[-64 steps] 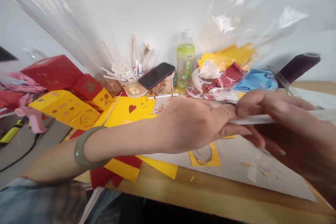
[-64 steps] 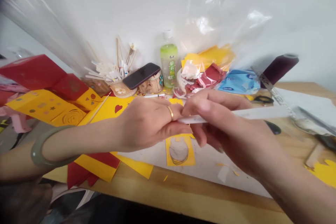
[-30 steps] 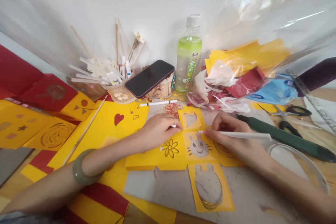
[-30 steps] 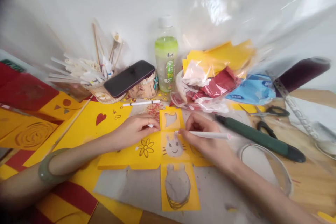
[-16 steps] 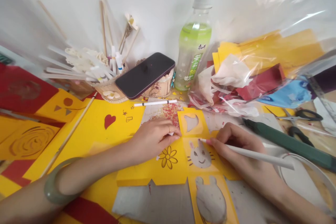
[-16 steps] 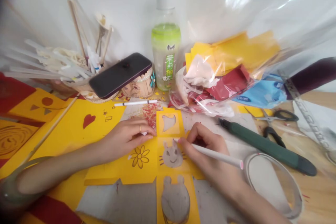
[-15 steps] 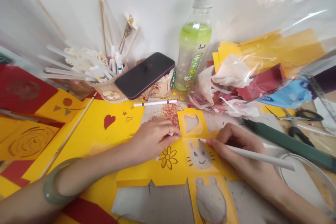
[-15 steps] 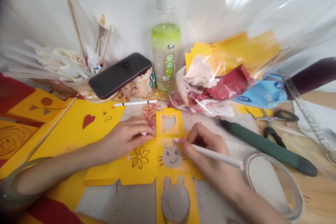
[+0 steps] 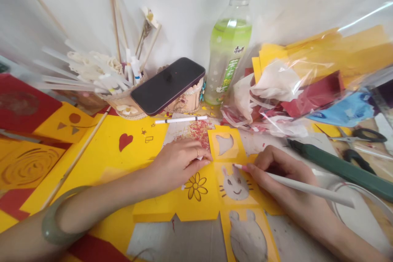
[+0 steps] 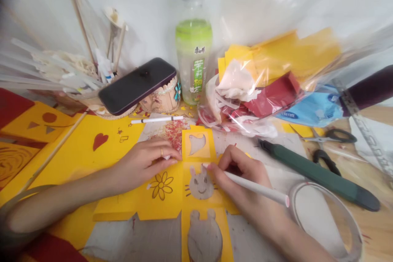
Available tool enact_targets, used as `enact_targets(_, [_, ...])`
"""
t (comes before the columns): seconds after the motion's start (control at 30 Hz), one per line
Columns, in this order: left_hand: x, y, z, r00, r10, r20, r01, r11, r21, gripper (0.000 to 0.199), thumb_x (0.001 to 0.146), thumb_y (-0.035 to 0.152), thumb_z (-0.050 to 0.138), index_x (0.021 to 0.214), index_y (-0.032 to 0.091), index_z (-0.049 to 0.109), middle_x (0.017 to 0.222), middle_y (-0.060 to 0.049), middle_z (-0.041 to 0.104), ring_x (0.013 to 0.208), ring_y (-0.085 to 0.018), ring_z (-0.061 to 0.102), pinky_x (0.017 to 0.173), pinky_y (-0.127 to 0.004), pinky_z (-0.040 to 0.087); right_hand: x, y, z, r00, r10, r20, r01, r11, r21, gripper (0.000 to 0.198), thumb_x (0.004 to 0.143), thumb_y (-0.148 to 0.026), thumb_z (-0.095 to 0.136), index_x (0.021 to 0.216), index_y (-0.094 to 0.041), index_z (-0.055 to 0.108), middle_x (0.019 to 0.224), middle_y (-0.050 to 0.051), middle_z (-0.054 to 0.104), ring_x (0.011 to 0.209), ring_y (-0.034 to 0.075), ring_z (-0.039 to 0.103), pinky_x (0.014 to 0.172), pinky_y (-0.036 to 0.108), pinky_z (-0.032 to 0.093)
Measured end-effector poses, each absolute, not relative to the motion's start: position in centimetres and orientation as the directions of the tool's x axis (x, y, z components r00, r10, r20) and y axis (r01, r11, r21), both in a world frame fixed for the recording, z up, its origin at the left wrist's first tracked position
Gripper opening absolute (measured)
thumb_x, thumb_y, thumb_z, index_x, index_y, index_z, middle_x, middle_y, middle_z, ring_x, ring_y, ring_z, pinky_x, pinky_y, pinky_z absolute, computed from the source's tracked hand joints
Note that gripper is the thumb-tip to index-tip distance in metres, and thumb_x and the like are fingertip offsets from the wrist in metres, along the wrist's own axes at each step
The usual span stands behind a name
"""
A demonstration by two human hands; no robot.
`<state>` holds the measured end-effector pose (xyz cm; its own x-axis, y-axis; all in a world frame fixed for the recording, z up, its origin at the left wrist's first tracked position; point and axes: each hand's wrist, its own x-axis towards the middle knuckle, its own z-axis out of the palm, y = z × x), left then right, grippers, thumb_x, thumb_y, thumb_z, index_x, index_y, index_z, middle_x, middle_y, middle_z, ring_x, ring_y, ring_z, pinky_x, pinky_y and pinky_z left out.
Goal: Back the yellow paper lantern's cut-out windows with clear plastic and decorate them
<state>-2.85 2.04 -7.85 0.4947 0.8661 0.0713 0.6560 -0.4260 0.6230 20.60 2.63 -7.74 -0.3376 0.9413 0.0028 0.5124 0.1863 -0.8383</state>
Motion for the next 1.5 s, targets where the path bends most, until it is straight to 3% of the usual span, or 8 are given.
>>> enact_targets(0.73, [-2.95,2.08,-8.17,0.507,0.853,0.12,0.631,-0.463,0.623,0.021,0.091,0.022,0.044,0.091,0.016,0.064,0.085,-0.003,0.065,0.081,-0.015,0.058,0.071,-0.028,0.043,20.95,2.49,-8.27,-0.373,0.928,-0.013,0.522,0.198,-0.83,0.031,0.081,-0.03,0.058,0.058,-0.022,0.038,0.053,-0.006,0.042,0.047,0.009,0.038,0.04,0.022,0.027])
enact_targets(1.0, [-2.98,2.06,-8.25,0.51,0.851,0.128,0.628,-0.47,0.621,0.021,0.091,0.022,0.044,0.091,0.016,0.064,0.084,-0.003,0.065,0.081,-0.016,0.058,0.072,-0.029,0.043,20.51,2.58,-7.79,-0.275,0.961,0.035,0.445,0.159,-0.881,0.03,0.081,-0.036,0.058,0.059,-0.023,0.042,0.054,-0.005,0.045,0.048,0.01,0.038,0.041,0.022,0.03])
enact_targets(1.5, [-2.95,2.02,-8.06,0.507,0.851,0.137,0.629,-0.474,0.616,0.02,0.091,0.021,0.045,0.091,0.015,0.064,0.084,-0.003,0.066,0.081,-0.016,0.058,0.071,-0.028,0.043,20.2,2.57,-7.67,-0.286,0.957,0.046,0.506,0.191,-0.841,0.028,0.08,-0.029,0.058,0.058,-0.022,0.043,0.05,-0.005,0.046,0.045,0.009,0.04,0.039,0.021,0.03])
